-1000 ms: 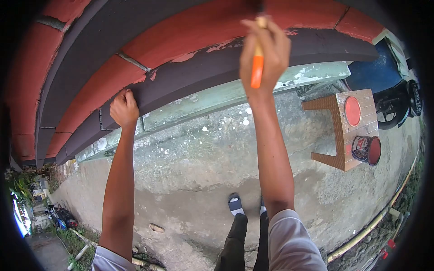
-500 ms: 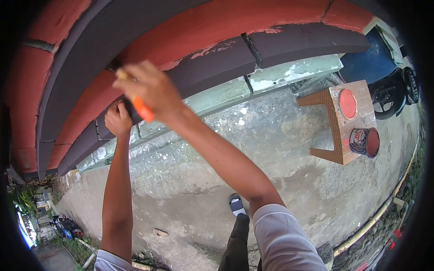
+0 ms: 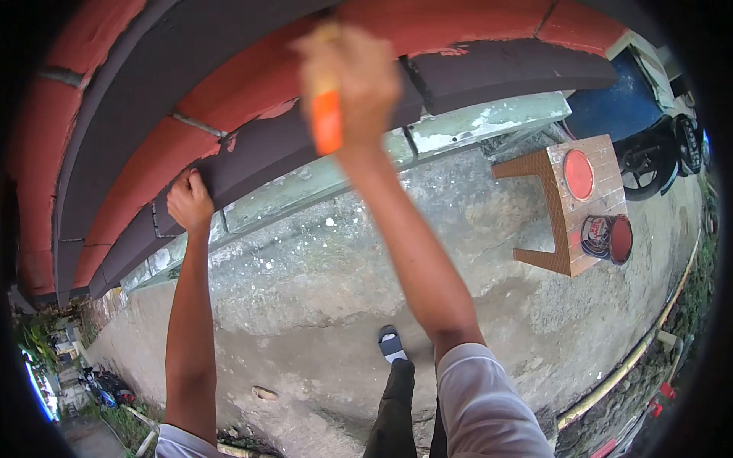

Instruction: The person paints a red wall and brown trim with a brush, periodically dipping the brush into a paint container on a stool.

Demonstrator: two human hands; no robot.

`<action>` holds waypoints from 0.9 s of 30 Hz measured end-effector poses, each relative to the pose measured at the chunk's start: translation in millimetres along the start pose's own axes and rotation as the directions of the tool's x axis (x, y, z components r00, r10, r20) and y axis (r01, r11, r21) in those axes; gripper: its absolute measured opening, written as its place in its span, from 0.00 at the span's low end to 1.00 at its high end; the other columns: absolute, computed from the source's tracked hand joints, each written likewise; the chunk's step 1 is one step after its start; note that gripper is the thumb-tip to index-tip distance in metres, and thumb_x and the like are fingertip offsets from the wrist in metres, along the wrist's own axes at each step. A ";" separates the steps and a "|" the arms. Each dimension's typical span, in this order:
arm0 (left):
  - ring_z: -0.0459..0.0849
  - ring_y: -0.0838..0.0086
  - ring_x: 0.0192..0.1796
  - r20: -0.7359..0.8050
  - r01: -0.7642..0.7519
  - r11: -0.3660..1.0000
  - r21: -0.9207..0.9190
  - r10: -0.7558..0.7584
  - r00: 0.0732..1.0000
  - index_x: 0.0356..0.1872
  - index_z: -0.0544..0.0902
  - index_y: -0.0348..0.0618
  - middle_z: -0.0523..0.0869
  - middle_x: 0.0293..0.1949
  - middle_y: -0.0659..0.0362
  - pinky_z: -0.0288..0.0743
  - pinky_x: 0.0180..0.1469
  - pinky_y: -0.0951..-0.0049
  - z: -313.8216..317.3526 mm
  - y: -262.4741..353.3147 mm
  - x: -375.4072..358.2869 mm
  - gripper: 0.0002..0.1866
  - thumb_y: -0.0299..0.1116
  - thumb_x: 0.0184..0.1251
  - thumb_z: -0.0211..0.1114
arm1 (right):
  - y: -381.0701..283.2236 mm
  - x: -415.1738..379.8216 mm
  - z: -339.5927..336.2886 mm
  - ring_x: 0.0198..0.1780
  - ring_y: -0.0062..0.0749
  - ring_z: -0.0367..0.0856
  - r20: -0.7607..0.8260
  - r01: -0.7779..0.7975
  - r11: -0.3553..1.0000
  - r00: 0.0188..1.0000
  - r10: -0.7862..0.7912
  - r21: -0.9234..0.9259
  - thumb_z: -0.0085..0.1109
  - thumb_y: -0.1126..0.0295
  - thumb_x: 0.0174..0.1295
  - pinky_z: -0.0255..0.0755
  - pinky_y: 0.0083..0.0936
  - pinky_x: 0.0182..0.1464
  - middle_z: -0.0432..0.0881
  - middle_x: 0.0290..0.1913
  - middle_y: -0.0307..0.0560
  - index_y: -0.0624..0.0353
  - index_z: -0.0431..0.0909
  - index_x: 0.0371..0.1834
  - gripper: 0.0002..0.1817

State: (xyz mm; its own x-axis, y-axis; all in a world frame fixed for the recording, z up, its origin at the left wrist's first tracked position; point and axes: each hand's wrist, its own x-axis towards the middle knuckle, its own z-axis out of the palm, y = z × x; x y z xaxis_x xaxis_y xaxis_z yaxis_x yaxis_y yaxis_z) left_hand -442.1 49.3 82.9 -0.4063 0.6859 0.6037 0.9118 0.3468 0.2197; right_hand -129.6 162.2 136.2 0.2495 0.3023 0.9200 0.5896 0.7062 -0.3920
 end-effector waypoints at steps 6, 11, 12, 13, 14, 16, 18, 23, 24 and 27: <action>0.87 0.38 0.37 -0.016 -0.046 0.997 0.059 0.047 0.999 0.38 0.91 0.45 0.88 0.30 0.41 0.77 0.40 0.41 8.2 -13.8 0.2 0.19 0.49 0.73 0.59 | -54.7 -17.3 7.3 0.52 0.42 0.85 0.281 -0.114 0.821 0.958 -0.058 0.559 0.73 0.74 0.56 0.83 0.35 0.50 0.88 0.53 0.46 0.48 0.92 0.45 0.14; 0.87 0.39 0.37 -0.009 -0.056 0.997 0.054 0.057 0.998 0.40 0.91 0.42 0.87 0.30 0.41 0.76 0.41 0.43 6.0 -11.9 0.0 0.20 0.47 0.75 0.58 | 101.3 25.7 -56.8 0.49 0.46 0.86 0.011 0.021 0.983 1.000 -0.024 0.180 0.73 0.76 0.55 0.83 0.36 0.49 0.89 0.55 0.51 0.49 0.92 0.47 0.16; 0.88 0.40 0.38 -0.007 -0.040 0.998 0.051 0.041 0.999 0.41 0.91 0.42 0.88 0.31 0.41 0.76 0.42 0.43 5.7 -12.7 -0.9 0.20 0.46 0.75 0.58 | 114.0 31.1 -75.5 0.54 0.44 0.87 -0.031 -0.060 0.983 0.997 0.066 0.173 0.69 0.77 0.63 0.81 0.33 0.56 0.90 0.54 0.53 0.54 0.93 0.47 0.11; 0.88 0.40 0.39 -0.007 -0.026 0.998 0.048 0.026 1.000 0.41 0.91 0.41 0.88 0.32 0.40 0.77 0.43 0.44 6.1 -10.8 -0.7 0.20 0.46 0.76 0.58 | 123.3 36.6 -90.9 0.58 0.42 0.89 -0.076 -0.140 0.975 0.985 0.155 0.172 0.64 0.77 0.71 0.79 0.31 0.62 0.90 0.54 0.54 0.59 0.93 0.47 0.09; 0.88 0.40 0.39 -0.025 -0.041 0.999 0.029 0.041 0.999 0.41 0.92 0.41 0.88 0.32 0.40 0.77 0.43 0.44 8.4 -9.3 0.4 0.20 0.46 0.76 0.58 | 132.6 39.1 -100.1 0.59 0.42 0.89 -0.124 -0.132 0.985 0.982 0.146 0.108 0.64 0.76 0.72 0.79 0.31 0.62 0.90 0.55 0.54 0.59 0.93 0.48 0.09; 0.88 0.40 0.40 -0.061 -0.066 0.998 0.008 0.066 0.996 0.42 0.92 0.41 0.88 0.33 0.40 0.77 0.45 0.46 9.9 -15.7 -0.9 0.19 0.45 0.75 0.59 | 138.9 42.8 -104.6 0.60 0.44 0.89 -0.152 -0.151 0.986 0.975 0.160 0.072 0.66 0.75 0.71 0.79 0.32 0.62 0.91 0.55 0.55 0.56 0.93 0.48 0.08; 0.88 0.40 0.41 -0.108 -0.094 0.995 0.030 0.097 0.989 0.42 0.92 0.40 0.89 0.34 0.40 0.78 0.45 0.46 12.5 -19.1 -1.2 0.19 0.45 0.75 0.59 | 131.7 40.2 -91.5 0.59 0.45 0.89 -0.107 -0.086 0.996 0.990 0.087 0.011 0.67 0.74 0.70 0.79 0.34 0.62 0.91 0.54 0.55 0.54 0.93 0.48 0.08; 0.87 0.38 0.43 -0.097 -0.073 0.997 0.000 0.073 0.993 0.41 0.92 0.40 0.89 0.35 0.40 0.77 0.47 0.46 5.7 -8.2 -4.0 0.18 0.44 0.74 0.60 | 84.3 10.6 -55.3 0.49 0.47 0.86 0.009 -0.038 0.993 0.999 0.037 0.115 0.73 0.76 0.57 0.82 0.36 0.51 0.89 0.55 0.53 0.47 0.93 0.46 0.14; 0.87 0.38 0.43 -0.134 -0.078 0.997 -0.010 0.076 0.988 0.41 0.92 0.41 0.89 0.35 0.40 0.77 0.48 0.45 7.0 -7.6 -5.8 0.18 0.44 0.74 0.60 | 70.9 3.2 -50.3 0.49 0.48 0.86 0.042 -0.052 0.985 0.998 0.046 0.164 0.73 0.76 0.57 0.82 0.37 0.53 0.89 0.57 0.55 0.47 0.93 0.46 0.14; 0.87 0.38 0.43 -0.106 -0.017 1.000 0.022 0.019 0.994 0.40 0.92 0.42 0.89 0.34 0.40 0.78 0.48 0.44 5.2 -3.8 -5.1 0.20 0.47 0.73 0.59 | 30.7 -13.8 -21.3 0.50 0.48 0.86 0.093 0.016 0.955 0.995 -0.045 0.295 0.73 0.76 0.56 0.82 0.38 0.54 0.88 0.56 0.56 0.47 0.93 0.46 0.15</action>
State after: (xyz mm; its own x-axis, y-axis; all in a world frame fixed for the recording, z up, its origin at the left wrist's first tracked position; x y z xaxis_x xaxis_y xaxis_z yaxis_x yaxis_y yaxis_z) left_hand -443.8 47.8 75.0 -0.3804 0.6206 0.6857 0.9171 0.3489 0.1929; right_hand -98.6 166.1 111.5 0.1505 0.3284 0.9325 0.3405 0.8683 -0.3607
